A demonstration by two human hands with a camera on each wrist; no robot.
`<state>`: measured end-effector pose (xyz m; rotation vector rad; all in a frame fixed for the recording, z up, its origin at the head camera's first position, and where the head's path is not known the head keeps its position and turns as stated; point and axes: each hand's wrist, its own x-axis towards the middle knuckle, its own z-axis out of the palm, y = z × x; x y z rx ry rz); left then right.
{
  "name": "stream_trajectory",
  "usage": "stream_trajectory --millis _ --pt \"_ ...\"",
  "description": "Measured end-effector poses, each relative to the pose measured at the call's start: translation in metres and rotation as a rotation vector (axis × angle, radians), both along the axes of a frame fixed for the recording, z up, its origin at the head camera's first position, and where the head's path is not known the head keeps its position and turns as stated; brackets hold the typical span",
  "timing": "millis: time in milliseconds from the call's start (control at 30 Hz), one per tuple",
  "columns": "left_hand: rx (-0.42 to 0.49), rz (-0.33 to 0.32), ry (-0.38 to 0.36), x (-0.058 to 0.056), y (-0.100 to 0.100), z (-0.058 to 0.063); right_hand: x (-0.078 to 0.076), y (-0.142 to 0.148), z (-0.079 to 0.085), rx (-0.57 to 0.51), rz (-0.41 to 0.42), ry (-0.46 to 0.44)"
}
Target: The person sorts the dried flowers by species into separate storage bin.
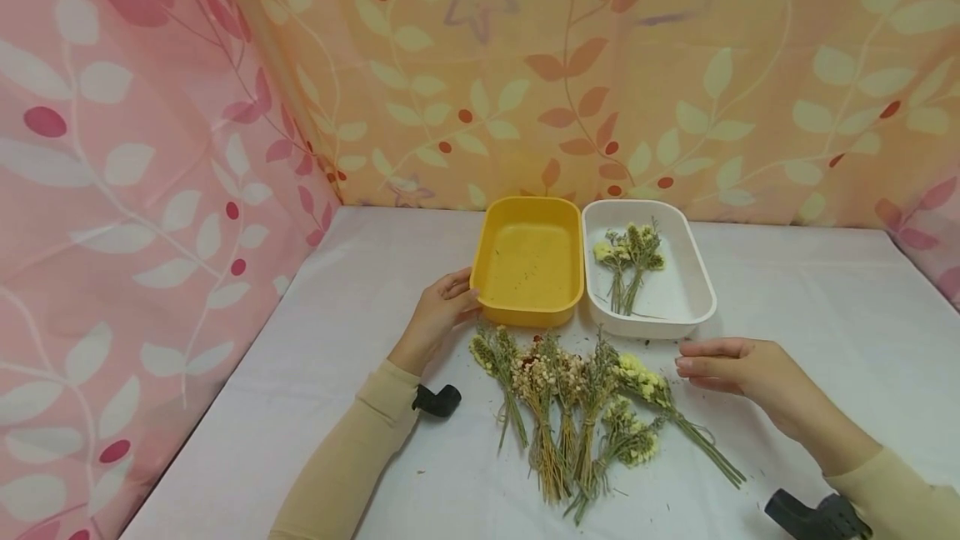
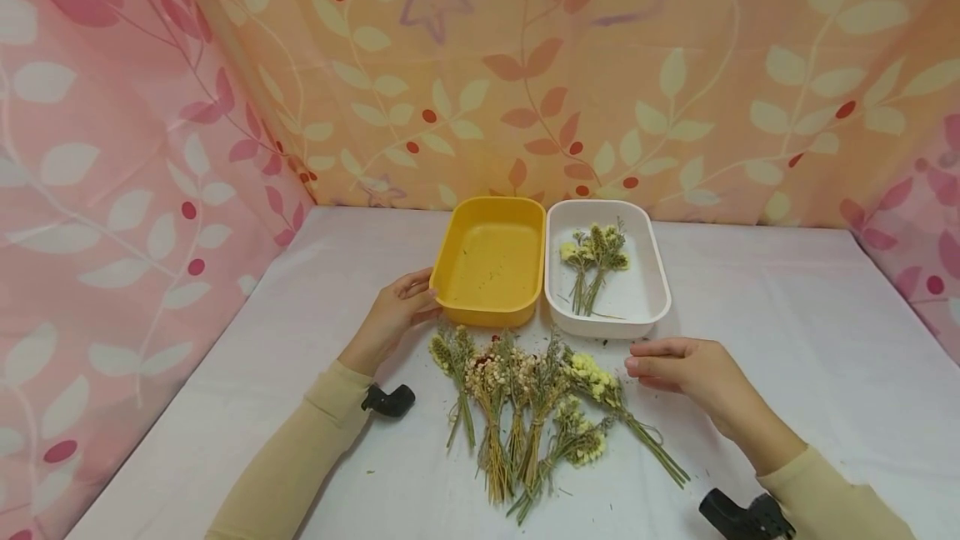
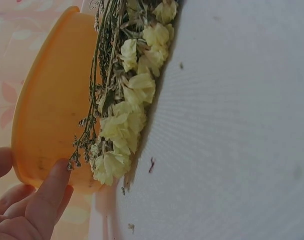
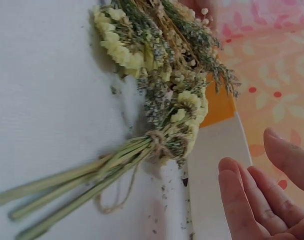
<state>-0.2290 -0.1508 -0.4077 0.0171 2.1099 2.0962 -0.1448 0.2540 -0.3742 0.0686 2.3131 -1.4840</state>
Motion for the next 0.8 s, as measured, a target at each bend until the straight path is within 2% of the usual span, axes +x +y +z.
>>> stream_trajectory --millis 233,533,633,800 --pt "0.008 0.001 -0.006 0.0 0.0 0.0 0.008 0.006 -0.01 0.061 0.039 -0.049" --pt "0.008 -0.001 0.0 0.0 0.0 0.0 0.015 0.01 -0.02 0.04 0.052 -0.114" --pt "0.002 -0.001 0.003 -0.001 0.0 0.0 0.018 0.01 -0.022 0.05 0.066 -0.103" --pt "-0.015 0.005 0.001 0.0 0.0 -0.001 0.02 0.008 -0.021 0.14 0.089 -0.087"
